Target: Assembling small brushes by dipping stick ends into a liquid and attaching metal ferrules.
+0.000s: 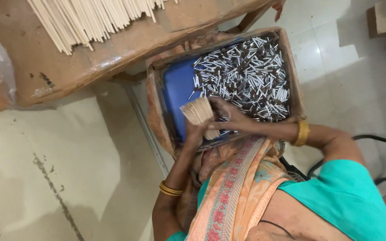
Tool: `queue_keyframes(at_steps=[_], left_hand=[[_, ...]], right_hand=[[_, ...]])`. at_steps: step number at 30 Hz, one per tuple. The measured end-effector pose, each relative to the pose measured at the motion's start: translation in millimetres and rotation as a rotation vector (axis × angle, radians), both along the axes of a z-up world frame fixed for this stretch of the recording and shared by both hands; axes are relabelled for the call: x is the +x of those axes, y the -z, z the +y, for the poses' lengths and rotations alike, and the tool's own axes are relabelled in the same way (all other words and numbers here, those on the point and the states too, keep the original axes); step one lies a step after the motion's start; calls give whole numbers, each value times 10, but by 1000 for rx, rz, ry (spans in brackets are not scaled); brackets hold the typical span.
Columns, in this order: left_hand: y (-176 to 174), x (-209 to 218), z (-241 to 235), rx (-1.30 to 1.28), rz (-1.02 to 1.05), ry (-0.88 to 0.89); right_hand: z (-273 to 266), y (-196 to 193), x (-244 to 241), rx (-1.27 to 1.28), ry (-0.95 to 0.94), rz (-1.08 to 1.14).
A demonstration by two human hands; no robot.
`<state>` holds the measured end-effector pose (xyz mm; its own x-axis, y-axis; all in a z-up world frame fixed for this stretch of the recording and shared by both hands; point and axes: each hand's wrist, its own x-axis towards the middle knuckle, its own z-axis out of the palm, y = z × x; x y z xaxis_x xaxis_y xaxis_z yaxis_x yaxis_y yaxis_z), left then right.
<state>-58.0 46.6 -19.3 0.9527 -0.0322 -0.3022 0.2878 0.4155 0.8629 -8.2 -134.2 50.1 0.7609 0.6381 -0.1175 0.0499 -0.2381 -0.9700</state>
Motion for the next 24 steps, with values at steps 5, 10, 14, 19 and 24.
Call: queue_keyframes(at_steps=[5, 10, 14, 19, 24], left_hand=[[360, -250, -101, -267, 131, 230], [177, -166, -131, -261, 305, 231], [246, -110, -158, -84, 212, 159], [-59, -45, -178, -18, 166, 219], [-63, -36, -210, 74, 115, 250]], right_hand=[[14, 607, -303, 68, 257, 519], [-120, 507, -394, 208, 385, 524], [-130, 339, -379, 164, 468, 522], [-200, 747, -522, 360, 614, 629], [-184, 732, -506, 479, 658, 627]])
